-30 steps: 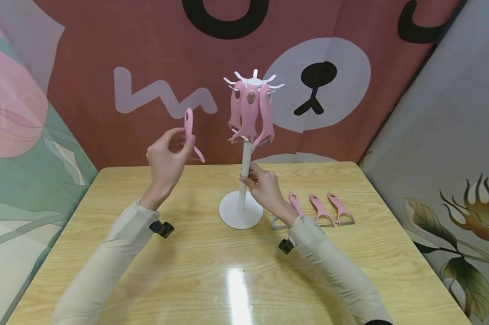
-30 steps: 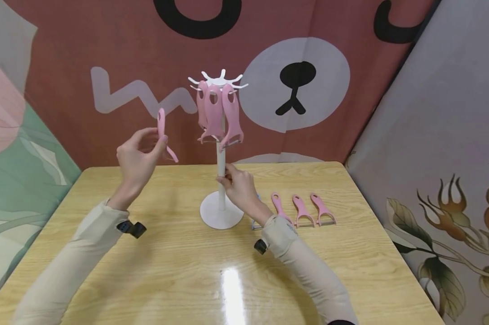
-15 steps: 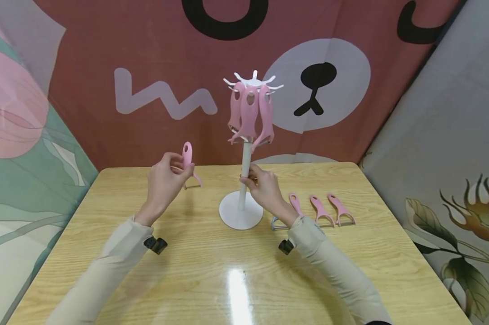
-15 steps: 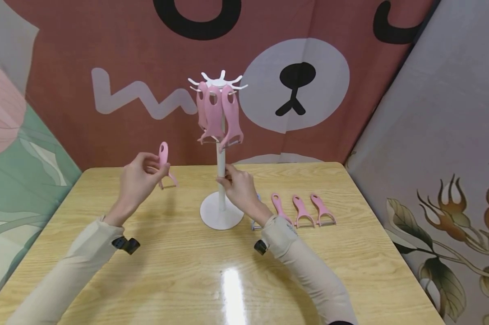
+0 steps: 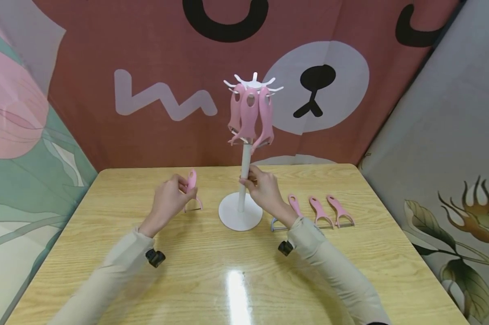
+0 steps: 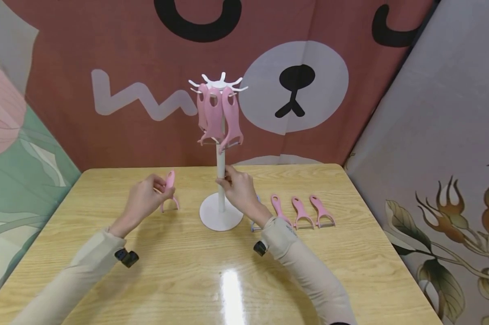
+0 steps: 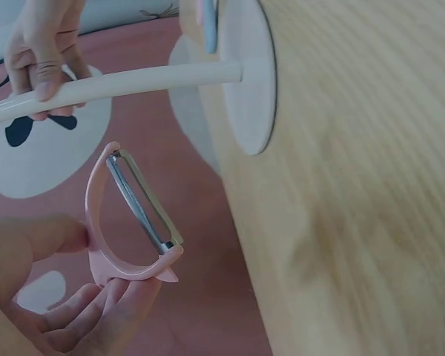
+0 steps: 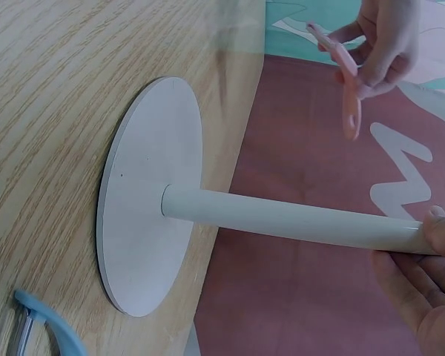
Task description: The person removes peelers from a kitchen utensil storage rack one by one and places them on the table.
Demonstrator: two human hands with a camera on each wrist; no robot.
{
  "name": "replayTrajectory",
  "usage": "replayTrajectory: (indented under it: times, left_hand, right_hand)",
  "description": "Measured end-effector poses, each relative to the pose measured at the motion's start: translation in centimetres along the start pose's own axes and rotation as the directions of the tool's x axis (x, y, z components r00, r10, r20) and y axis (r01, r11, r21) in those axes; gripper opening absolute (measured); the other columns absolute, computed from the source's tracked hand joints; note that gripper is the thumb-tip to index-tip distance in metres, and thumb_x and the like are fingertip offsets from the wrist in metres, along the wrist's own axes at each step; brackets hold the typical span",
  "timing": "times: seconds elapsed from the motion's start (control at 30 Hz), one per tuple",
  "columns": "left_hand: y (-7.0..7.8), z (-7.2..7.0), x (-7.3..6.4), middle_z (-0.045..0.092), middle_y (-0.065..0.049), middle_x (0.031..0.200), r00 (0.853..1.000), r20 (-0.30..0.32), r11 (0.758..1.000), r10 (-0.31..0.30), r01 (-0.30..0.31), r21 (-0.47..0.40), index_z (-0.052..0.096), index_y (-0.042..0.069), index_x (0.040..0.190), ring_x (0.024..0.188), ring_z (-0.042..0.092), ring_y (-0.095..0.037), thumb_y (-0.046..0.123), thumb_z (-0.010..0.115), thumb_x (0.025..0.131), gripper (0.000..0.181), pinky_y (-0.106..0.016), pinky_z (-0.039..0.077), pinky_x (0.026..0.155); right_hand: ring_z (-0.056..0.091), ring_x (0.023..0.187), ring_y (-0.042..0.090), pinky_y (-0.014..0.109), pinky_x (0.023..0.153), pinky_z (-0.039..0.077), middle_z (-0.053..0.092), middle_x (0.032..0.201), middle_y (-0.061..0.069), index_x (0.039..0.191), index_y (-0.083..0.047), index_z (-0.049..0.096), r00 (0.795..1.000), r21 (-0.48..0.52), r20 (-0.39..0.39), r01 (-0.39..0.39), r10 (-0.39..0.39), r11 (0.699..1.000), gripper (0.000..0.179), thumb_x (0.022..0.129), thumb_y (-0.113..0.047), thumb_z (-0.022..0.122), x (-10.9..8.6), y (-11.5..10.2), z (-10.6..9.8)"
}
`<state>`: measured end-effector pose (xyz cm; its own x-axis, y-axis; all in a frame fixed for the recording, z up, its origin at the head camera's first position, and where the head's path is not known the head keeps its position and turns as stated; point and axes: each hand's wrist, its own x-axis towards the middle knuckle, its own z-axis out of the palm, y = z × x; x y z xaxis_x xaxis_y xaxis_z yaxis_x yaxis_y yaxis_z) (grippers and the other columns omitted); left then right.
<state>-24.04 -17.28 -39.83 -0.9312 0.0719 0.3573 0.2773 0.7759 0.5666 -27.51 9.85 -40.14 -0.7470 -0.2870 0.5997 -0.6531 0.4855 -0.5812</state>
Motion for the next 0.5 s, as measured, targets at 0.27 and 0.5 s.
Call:
replayTrajectory:
  times: [0.27, 0.5]
  left_hand:
    - [-0.4, 0.7, -0.5, 0.067, -0.012, 0.081, 0.998, 0.052, 1.000, -0.018, 0.017, 0.014, 0.062, -0.006, 0.097, 0.061, 0.060, -0.018, 0.018, 0.075, 0.088, 0.029, -0.036, 0.049, 0.055]
    - [-0.8, 1.4, -0.7, 0.064, -0.009, 0.076, 0.992, 0.108, 0.998, -0.065, 0.061, 0.034, 0.062, -0.004, 0.093, 0.062, 0.059, -0.019, 0.018, 0.075, 0.087, 0.026, -0.035, 0.049, 0.057]
  right_hand:
    - [0.073, 0.083, 0.025, 0.034, 0.072, 0.060, 0.074, 0.091, 0.013, 0.105, 0.001, 0.065, 1.000, -0.001, -0.007, 0.001, -0.001, 1.000, 0.018, 0.089, -0.003, 0.073, 0.0, 0.0, 0.1]
    - [0.073, 0.082, 0.025, 0.033, 0.072, 0.060, 0.074, 0.090, 0.013, 0.105, 0.001, 0.065, 1.000, 0.003, -0.005, 0.001, -0.001, 1.000, 0.017, 0.089, -0.003, 0.073, 0.0, -0.1, 0.0]
